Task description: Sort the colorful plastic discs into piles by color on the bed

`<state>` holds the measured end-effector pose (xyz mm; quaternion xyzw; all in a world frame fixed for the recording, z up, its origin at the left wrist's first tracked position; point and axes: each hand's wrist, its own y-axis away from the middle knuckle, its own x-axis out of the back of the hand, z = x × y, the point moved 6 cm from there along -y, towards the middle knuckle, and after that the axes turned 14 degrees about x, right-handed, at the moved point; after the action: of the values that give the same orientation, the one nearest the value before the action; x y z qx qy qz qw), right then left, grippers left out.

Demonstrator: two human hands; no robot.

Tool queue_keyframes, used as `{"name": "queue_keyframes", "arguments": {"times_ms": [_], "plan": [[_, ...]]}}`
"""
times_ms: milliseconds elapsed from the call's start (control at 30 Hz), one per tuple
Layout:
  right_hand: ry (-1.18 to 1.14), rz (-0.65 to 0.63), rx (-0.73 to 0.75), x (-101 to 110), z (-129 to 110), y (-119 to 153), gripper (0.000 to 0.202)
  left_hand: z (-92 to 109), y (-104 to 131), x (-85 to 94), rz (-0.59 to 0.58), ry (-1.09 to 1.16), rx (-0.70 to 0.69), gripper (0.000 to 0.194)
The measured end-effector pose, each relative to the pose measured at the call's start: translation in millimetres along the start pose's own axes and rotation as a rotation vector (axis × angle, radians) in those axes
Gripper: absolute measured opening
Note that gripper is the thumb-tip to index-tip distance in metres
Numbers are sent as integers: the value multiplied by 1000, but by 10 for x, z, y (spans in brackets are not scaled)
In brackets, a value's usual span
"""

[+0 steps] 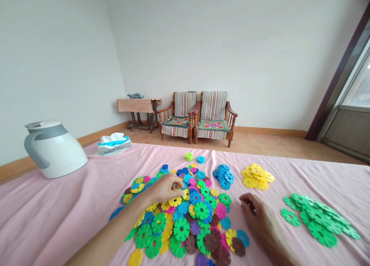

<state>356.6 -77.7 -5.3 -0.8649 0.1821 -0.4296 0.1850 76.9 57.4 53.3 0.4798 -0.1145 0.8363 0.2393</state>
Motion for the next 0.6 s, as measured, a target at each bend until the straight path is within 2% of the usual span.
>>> {"name": "queue_keyframes", "arguments": {"times_ms": [267,400,500,600], "plan": [[13,41,-7,-62,115,-1,21,235,96,-166,36,25,-17,32],[19,26,3,-94,164,-7,20,373,97,-208,11,103,-44,15],[-11,48,84,-49,-7,-16,22,508,157,-209,11,160,-75,10],[-112,37,202,-44,-368,-1,22,646,267,-217,36,220,-96,10]]}}
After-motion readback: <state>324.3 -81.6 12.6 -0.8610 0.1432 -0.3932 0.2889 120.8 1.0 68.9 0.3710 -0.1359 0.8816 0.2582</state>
